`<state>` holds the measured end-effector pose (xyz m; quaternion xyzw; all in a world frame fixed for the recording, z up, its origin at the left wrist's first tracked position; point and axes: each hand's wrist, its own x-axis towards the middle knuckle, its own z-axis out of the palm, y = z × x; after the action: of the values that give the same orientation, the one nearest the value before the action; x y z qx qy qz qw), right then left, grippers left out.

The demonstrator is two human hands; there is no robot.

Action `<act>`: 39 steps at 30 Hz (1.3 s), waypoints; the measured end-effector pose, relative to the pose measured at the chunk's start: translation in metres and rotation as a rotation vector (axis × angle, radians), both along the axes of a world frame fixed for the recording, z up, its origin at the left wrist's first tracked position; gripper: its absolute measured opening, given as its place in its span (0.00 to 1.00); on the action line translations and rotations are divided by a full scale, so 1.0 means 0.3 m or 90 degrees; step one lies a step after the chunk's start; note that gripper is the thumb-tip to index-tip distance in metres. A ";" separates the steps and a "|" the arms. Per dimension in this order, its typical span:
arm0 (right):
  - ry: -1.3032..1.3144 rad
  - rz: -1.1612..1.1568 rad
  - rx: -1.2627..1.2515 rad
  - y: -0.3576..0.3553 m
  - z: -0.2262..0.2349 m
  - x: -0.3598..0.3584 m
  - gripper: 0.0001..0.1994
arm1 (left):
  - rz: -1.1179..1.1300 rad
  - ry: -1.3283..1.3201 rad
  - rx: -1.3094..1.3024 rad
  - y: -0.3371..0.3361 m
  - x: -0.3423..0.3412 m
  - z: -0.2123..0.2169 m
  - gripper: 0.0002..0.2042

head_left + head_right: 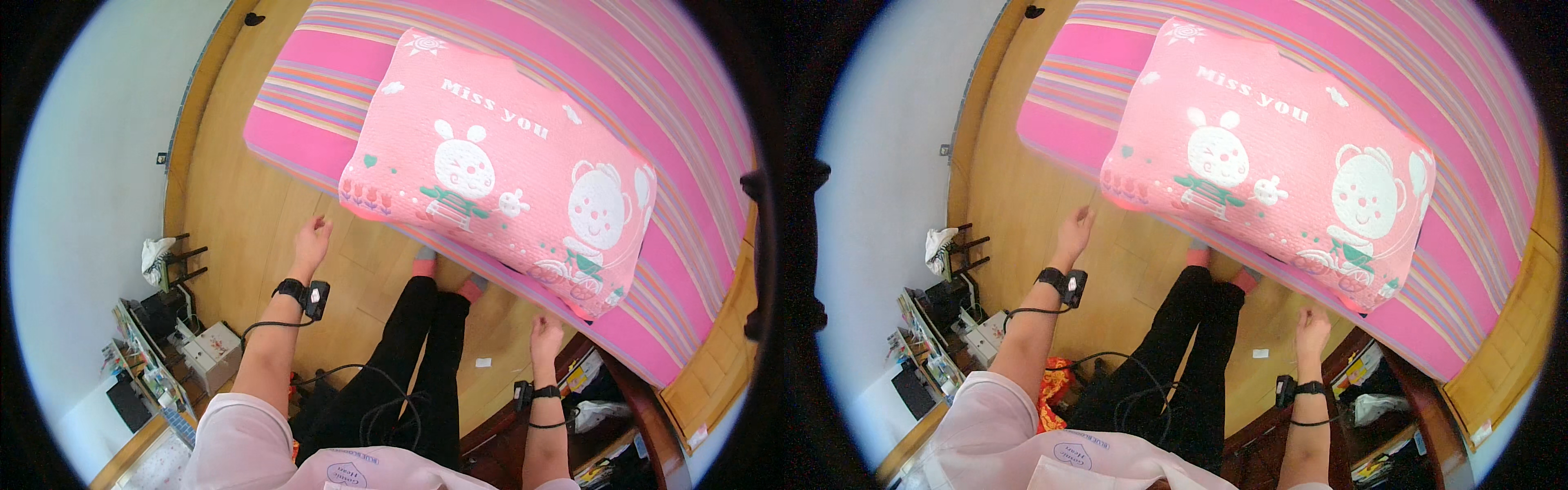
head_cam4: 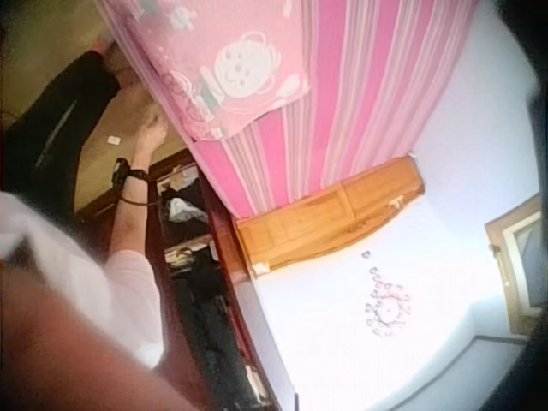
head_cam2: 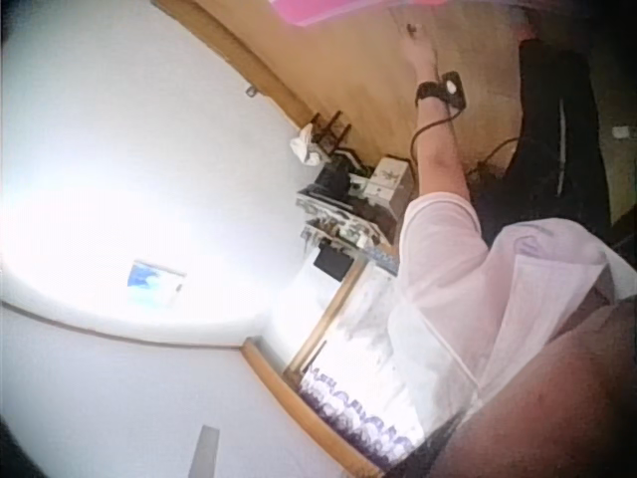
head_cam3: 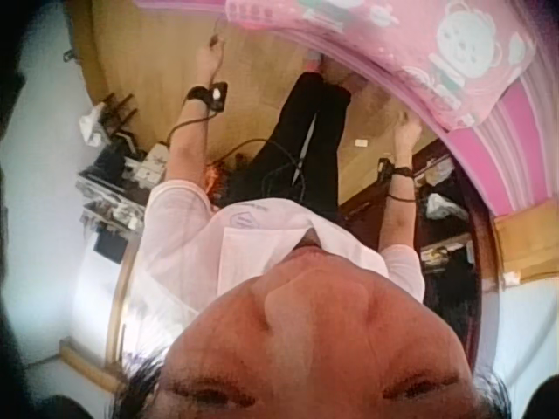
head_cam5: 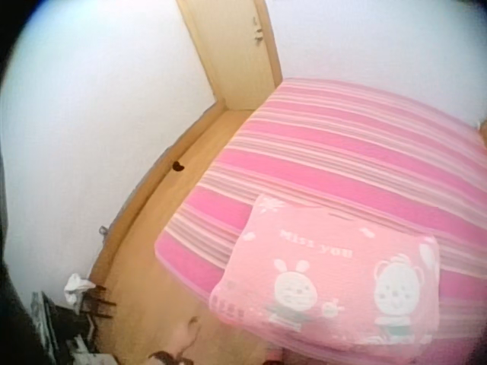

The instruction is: The person smooths a pink striped fitted sheet over a mattress, tucking the edges under the bed frame. They then place a pink pillow with a cartoon design on the bed, adjust its position, and smooth the sheet around it.

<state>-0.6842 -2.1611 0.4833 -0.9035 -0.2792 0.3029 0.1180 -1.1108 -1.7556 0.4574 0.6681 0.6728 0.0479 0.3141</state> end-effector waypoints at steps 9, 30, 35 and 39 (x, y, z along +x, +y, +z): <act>-0.333 0.048 0.285 0.640 0.162 0.082 0.30 | 0.043 -0.235 -0.030 0.178 0.259 -0.067 0.19; -0.239 -0.123 -0.376 0.274 0.081 0.763 0.35 | -0.070 0.069 0.061 0.231 0.361 0.034 0.17; -0.377 0.109 0.213 0.497 0.100 0.696 0.33 | -0.195 0.006 0.306 0.132 0.737 0.188 0.29; -0.072 0.225 0.537 0.978 0.092 0.380 0.35 | -0.515 0.012 0.262 0.009 1.090 0.248 0.35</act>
<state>-0.5703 -1.8676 0.5109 -0.7300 -0.5339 0.1287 0.4067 -0.7837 -1.7529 0.5318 0.9262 0.3370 0.0482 0.1622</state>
